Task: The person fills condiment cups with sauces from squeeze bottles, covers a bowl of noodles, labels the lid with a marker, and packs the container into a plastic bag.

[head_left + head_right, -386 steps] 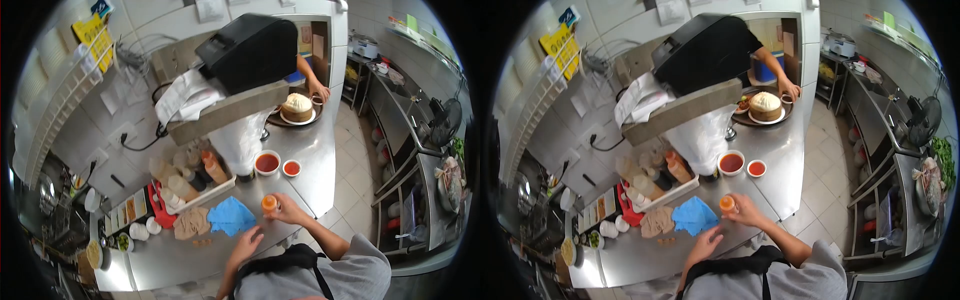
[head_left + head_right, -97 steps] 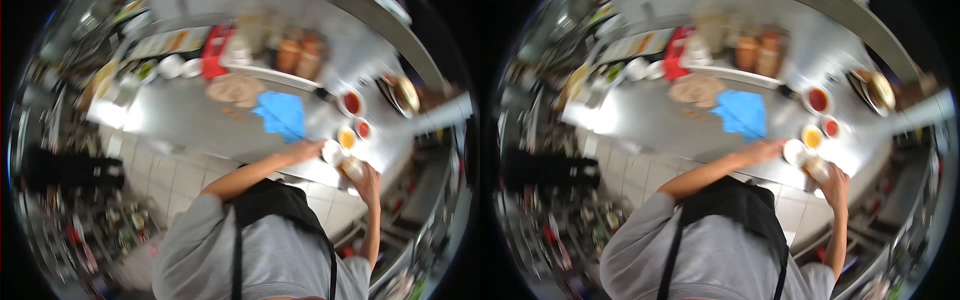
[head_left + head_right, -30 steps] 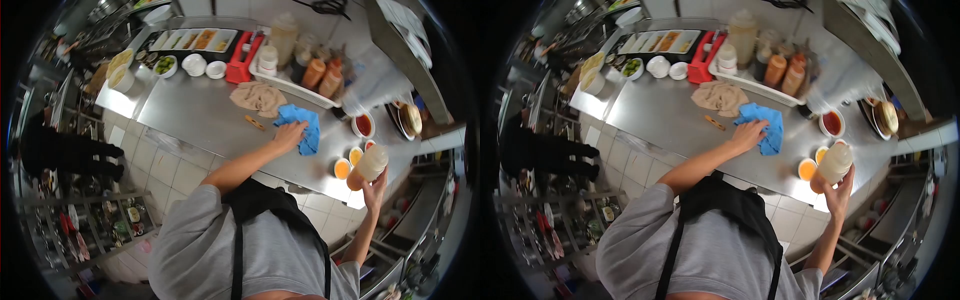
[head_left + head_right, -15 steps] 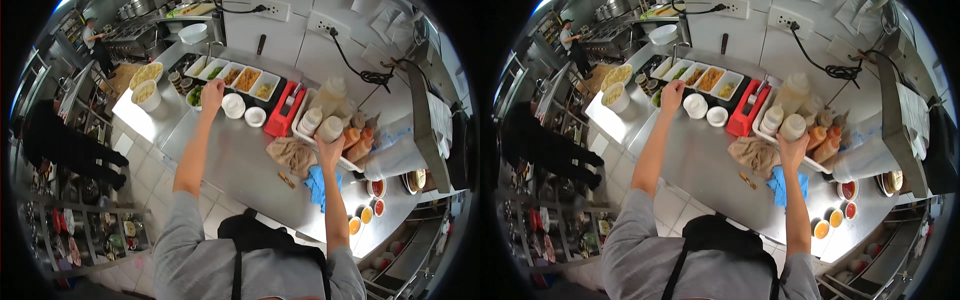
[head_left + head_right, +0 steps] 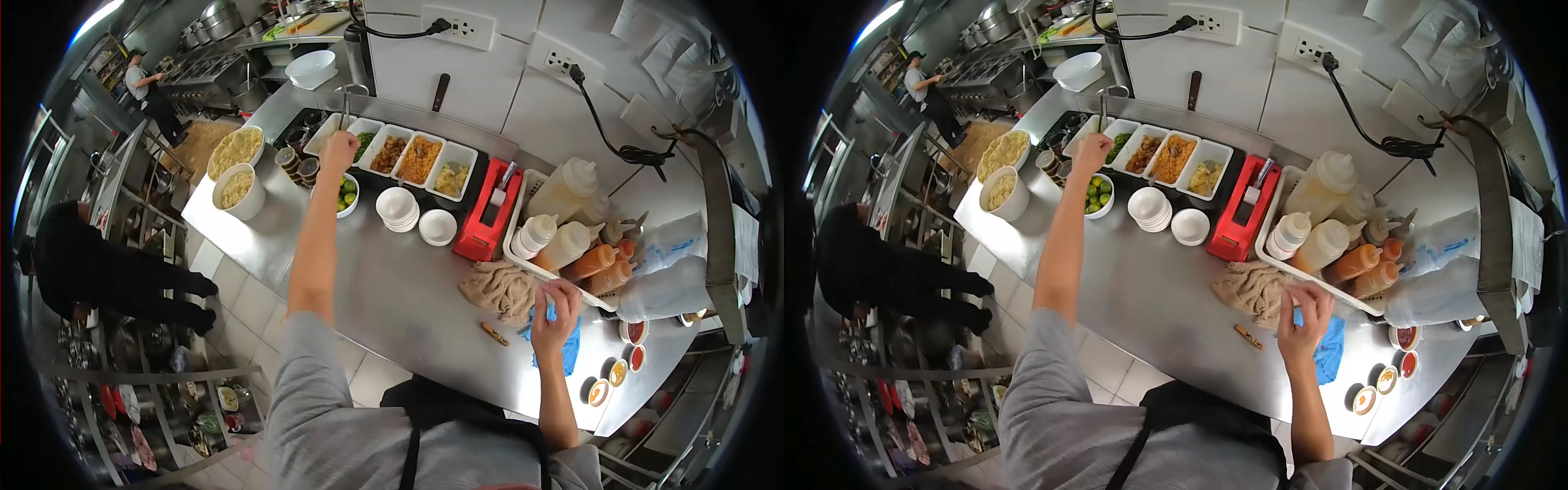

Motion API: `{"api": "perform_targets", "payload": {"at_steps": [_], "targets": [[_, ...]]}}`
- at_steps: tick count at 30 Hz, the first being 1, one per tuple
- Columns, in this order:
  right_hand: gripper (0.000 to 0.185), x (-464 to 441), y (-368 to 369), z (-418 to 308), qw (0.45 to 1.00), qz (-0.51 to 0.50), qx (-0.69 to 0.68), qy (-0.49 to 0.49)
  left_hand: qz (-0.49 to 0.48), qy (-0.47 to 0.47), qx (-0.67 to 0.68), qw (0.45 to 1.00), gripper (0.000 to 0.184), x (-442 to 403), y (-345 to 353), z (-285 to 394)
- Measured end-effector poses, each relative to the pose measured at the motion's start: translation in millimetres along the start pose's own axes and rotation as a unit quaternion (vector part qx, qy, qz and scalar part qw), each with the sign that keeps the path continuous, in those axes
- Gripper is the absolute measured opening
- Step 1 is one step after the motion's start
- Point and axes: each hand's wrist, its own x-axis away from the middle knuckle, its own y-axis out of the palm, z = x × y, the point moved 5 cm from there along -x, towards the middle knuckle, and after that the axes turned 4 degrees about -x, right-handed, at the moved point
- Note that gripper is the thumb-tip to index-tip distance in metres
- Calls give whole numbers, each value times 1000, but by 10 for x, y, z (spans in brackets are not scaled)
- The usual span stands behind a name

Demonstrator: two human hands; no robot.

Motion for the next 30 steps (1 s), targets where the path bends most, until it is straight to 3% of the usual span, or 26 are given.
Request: {"api": "perform_targets", "payload": {"at_steps": [3, 4, 5, 6, 7, 9, 12, 13, 14, 15, 16, 17, 19, 21, 23, 26, 27, 30], "targets": [[14, 119, -23, -25, 999, -35, 11, 6, -35, -31, -163, 986, 15, -82, 161, -76], [15, 175, -84, 15, 999, -36, 16, 15, -113, -43, -230, 966, 14, -161, 275, -132], [15, 212, -157, 66, 999, -33, 25, 25, -77, -32, -306, 948, 14, -167, 307, -98], [17, 245, -258, 75, 998, -30, 46, 22, -107, -3, -334, 936, 12, -246, 440, -194], [17, 290, -360, 104, 998, -23, 61, 17, -89, 10, -348, 933, 16, -299, 502, -229], [18, 404, -606, 160, 995, -12, 101, 21, -154, -2, -383, 911, 22, -363, 525, -200], [18, 477, -1002, 116, 988, 30, 149, 29, -119, 91, -384, 911, 26, -646, 890, -768], [18, 536, -1104, 131, 985, 34, 166, 44, -86, 149, -394, 903, 26, -729, 1012, -1012], [18, 615, -1194, 164, 983, 31, 174, 54, -116, 209, -424, 873, 24, -803, 1074, -1096], [19, 686, -1268, 181, 981, 28, 180, 71, -101, 146, -367, 913, 25, -787, 983, -1075], [19, 752, -1323, 186, 980, 29, 176, 90, -110, 207, -368, 900, 28, -747, 900, -893], [19, 804, -1372, 203, 980, 32, 167, 102, -90, 142, -279, 946, 28, -657, 710, -689], [17, 972, -1486, 251, 975, 38, 185, 121, -160, 116, -264, 944, 26, -634, 596, -620], [15, 1160, -1579, 328, 968, 34, 202, 142, -155, 128, -227, 953, 24, -436, 495, -490], [13, 1313, -1696, 379, 959, 44, 235, 151, -130, 235, -387, 882, 19, -620, 765, -872], [11, 1472, -1828, 385, 955, 32, 236, 179, -174, 116, -389, 897, 22, -652, 805, -779], [11, 1503, -1859, 366, 954, 26, 236, 182, -147, 89, -371, 913, 21, -541, 695, -592], [11, 1570, -1979, 330, 948, 46, 250, 192, -159, 50, -382, 909, 18, -582, 698, -501]]}}
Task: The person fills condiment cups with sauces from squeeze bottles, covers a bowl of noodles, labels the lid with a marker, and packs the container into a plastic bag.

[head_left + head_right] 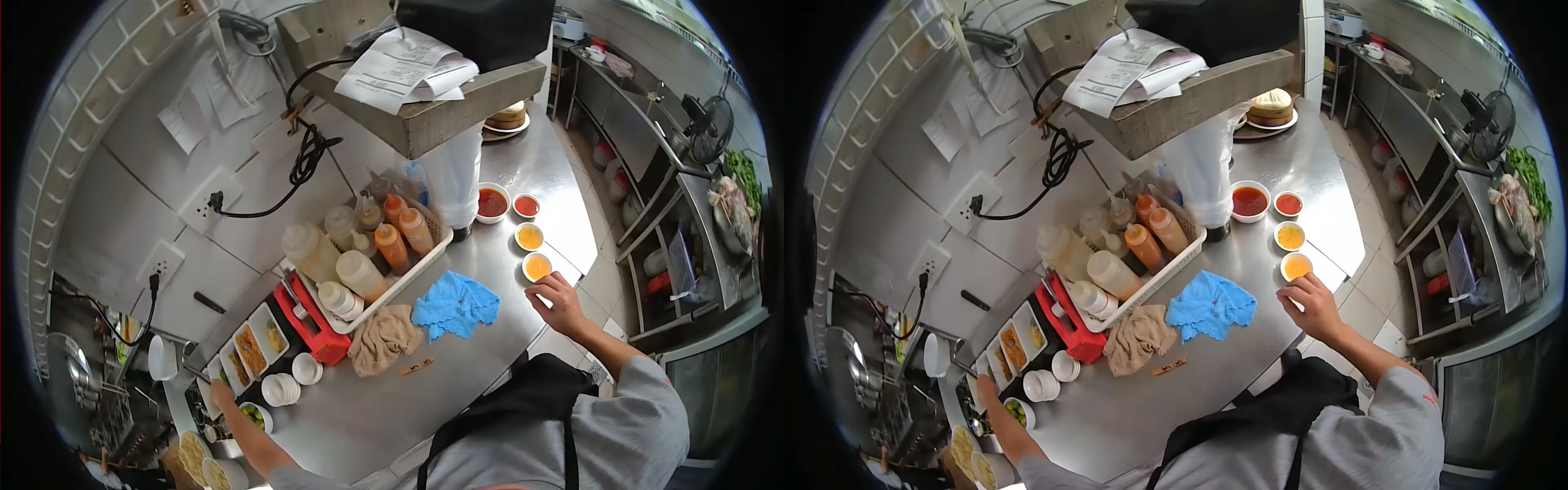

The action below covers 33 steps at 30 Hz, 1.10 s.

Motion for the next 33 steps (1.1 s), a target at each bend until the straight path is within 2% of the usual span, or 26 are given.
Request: {"api": "perform_targets", "payload": {"at_steps": [2, 5, 8, 9, 11, 14, 17, 19, 22, 23, 24, 25, 26, 27, 28, 29, 33], "targets": [[11, 18, -96, 17, 1000, 0, 16, 10, -9, -24, 28, 999, 17, 143, -128, 39], [10, 65, -176, 110, 999, 19, 24, 13, 39, -54, 78, 995, 15, 83, -81, -55], [10, 78, -221, 120, 999, 20, 24, 11, 53, 49, 125, 989, 17, 76, -137, -150], [10, 81, -226, 128, 999, 19, 23, 12, 75, 16, 260, 963, 17, 79, -119, -231], [10, 87, -217, 129, 1000, 12, 18, 13, 116, -50, 509, 852, 18, 72, 34, -392], [11, 83, -201, 165, 1000, 13, 5, 8, 53, -133, 696, 703, 15, 318, -142, -410], [11, 75, -198, 226, 1000, 25, -5, 6, 121, -37, 830, 543, 16, 687, -690, 70], [12, 85, -220, 282, 999, 32, -7, 2, 94, 26, 813, 574, 23, 1182, -1161, 609], [12, 83, -279, 393, 999, 37, -14, 0, 41, 45, 754, 654, 30, 1989, -1628, 1702], [12, 95, -296, 439, 999, 37, -20, 5, 18, 140, 740, 657, 32, 2336, -1780, 2184], [13, 96, -340, 478, 999, 45, -20, 10, -116, 167, 785, 585, 31, 2615, -1831, 2673], [13, 111, -407, 507, 998, 53, -19, 15, -183, 123, 774, 594, 31, 3024, -2006, 3150], [13, 136, -483, 539, 998, 59, -18, 21, -256, 186, 768, 557, 30, 3284, -2006, 3601], [14, 151, -562, 578, 997, 69, -15, 25, -298, 238, 719, 581, 28, 3590, -2121, 3999], [12, 203, -628, 649, 996, 78, -14, 48, -339, 283, 714, 544, 25, 3814, -2081, 4362], [11, 247, -715, 687, 994, 96, 2, 42, -346, 338, 694, 534, 24, 4019, -2127, 4658], [10, 481, -939, 960, 990, 115, 24, 80, -337, 431, 621, 561, 19, 4502, -2089, 5472]]}}
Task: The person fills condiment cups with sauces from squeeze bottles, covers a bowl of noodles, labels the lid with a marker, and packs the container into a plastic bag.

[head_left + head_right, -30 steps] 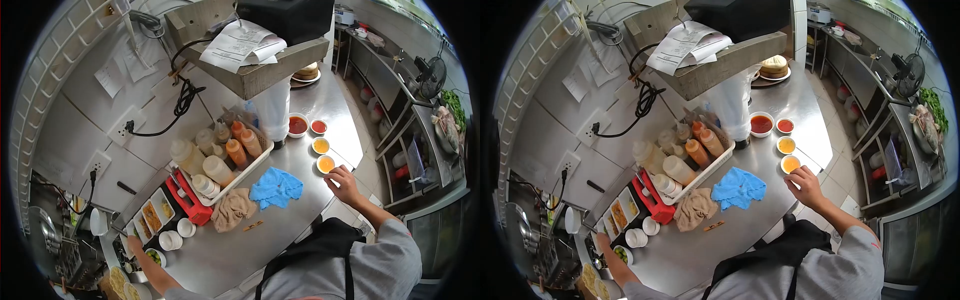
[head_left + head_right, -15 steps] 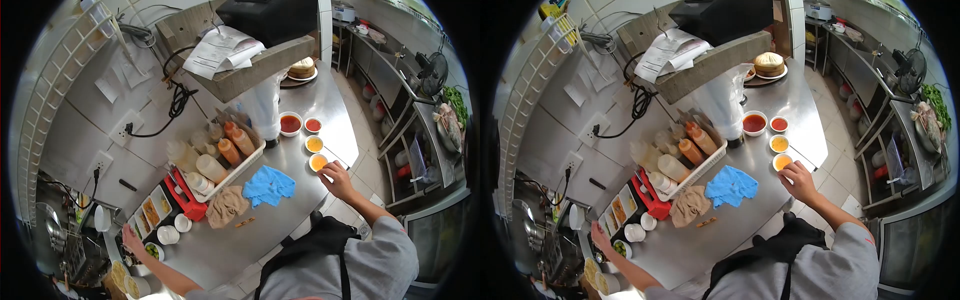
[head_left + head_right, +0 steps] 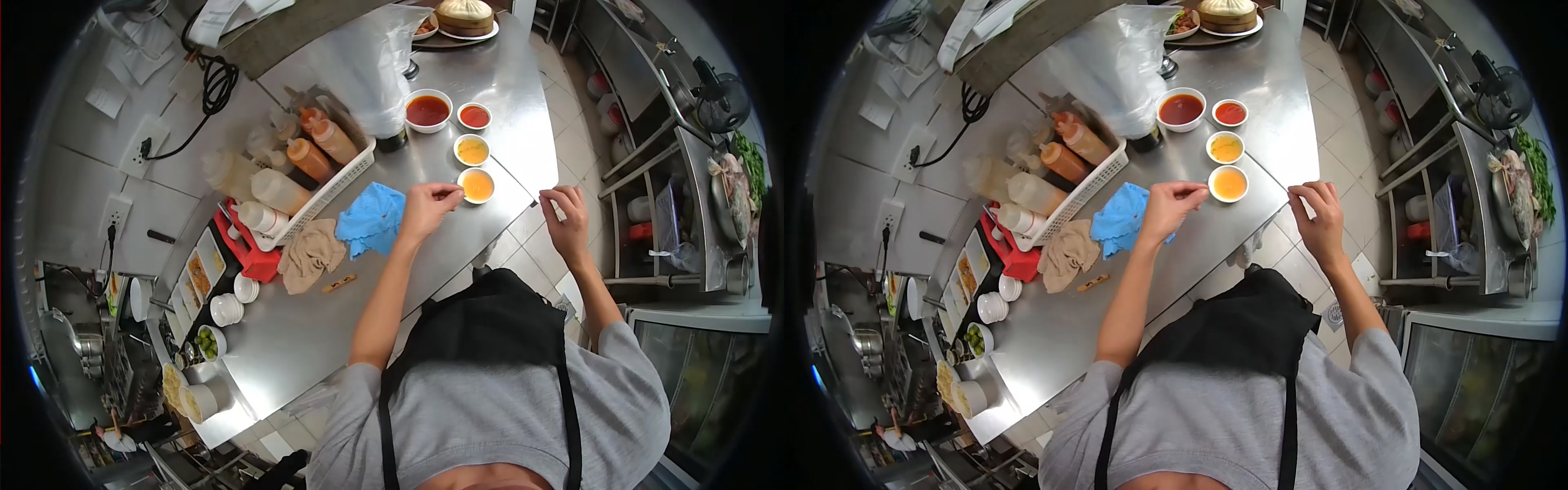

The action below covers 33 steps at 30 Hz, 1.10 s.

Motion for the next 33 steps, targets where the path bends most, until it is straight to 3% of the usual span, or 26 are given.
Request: {"api": "perform_targets", "payload": {"at_steps": [4, 8, 11, 17, 23, 26, 30, 33], "targets": [[9, 54, -121, 166, 1000, 16, 11, 24, -30, 11, -181, 983, 19, -299, 269, -73], [9, 45, -114, 274, 999, 8, -6, 40, 23, 176, -374, 910, 19, -460, 375, -81], [9, 17, -41, 326, 999, -7, -17, 37, -16, 74, -356, 931, 15, -493, 372, 34], [9, -100, 113, 332, 997, -18, -57, 39, 22, 113, -377, 919, 12, -579, 395, -7], [13, -203, 398, 217, 992, -78, -94, 18, 8, 79, -414, 907, 15, -555, 464, 41], [12, -208, 605, 172, 987, -73, -140, 19, 26, 122, -368, 922, 12, -532, 459, 31], [9, -162, 913, 157, 975, -108, -190, 41, -4, 80, -343, 936, 15, -503, 428, 38], [10, -195, 985, 145, 982, -121, -142, 24, 10, 87, -337, 937, 16, -479, 426, -11]]}}
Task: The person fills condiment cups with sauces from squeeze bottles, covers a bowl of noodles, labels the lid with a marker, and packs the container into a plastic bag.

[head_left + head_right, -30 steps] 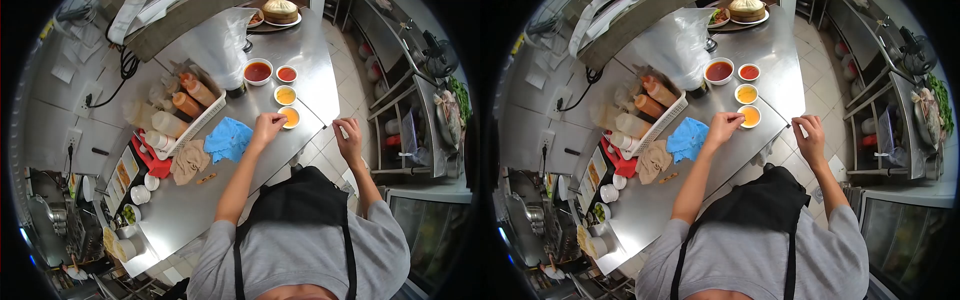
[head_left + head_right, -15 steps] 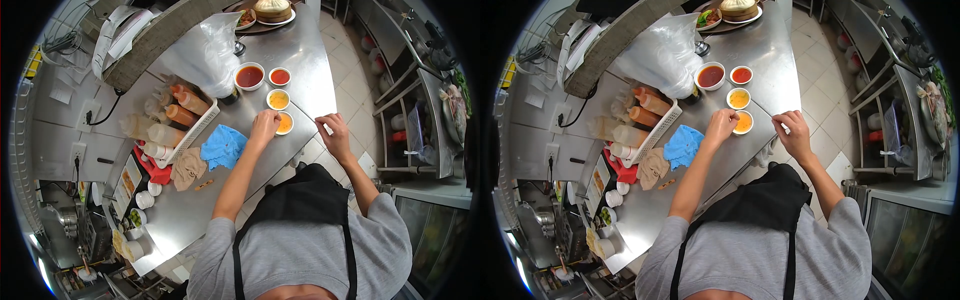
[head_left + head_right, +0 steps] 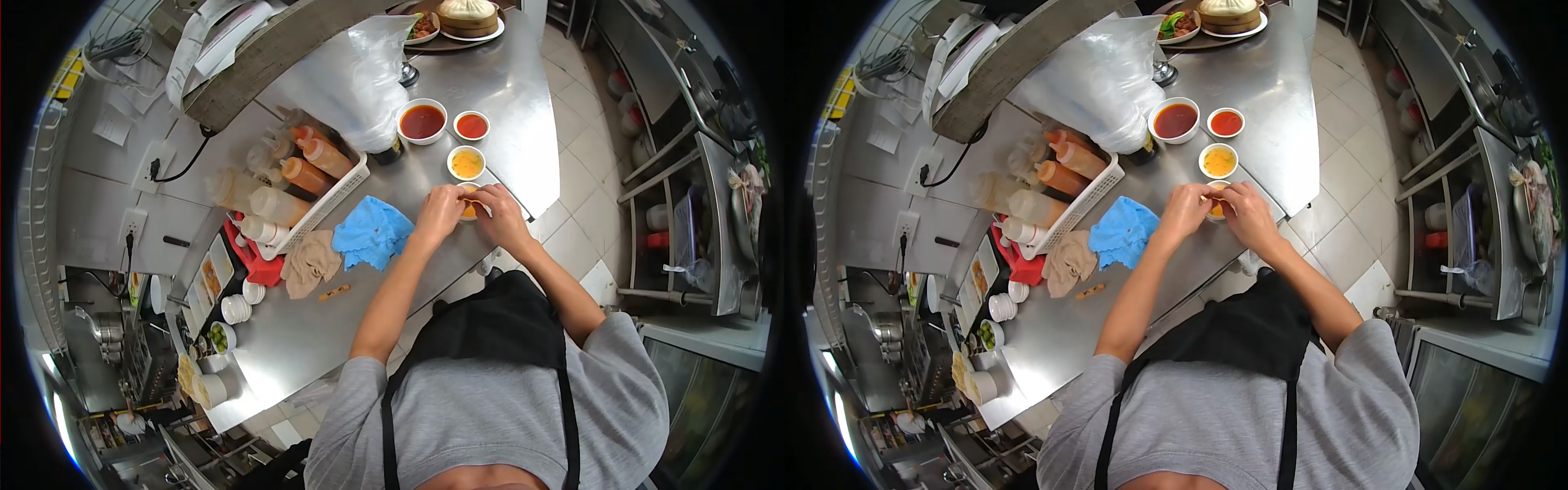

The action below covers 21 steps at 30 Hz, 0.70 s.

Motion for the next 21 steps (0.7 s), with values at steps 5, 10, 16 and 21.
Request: {"api": "perform_targets", "payload": {"at_steps": [5, 10, 16, 21], "targets": [[9, -30, 6, 80, 998, -38, 38, 46, 62, 3, -33, 997, 18, 104, -72, -5], [18, -193, -83, 490, 994, 3, 52, 92, 42, -42, -58, 997, 32, 189, -167, 44], [63, -816, 10, 1261, 998, -14, 47, 34, 101, -66, -7, 993, 49, 409, -25, -46], [73, -1059, 78, 1377, 992, -54, -14, 111, 115, -99, 21, 988, 54, 542, -2, -94]]}}
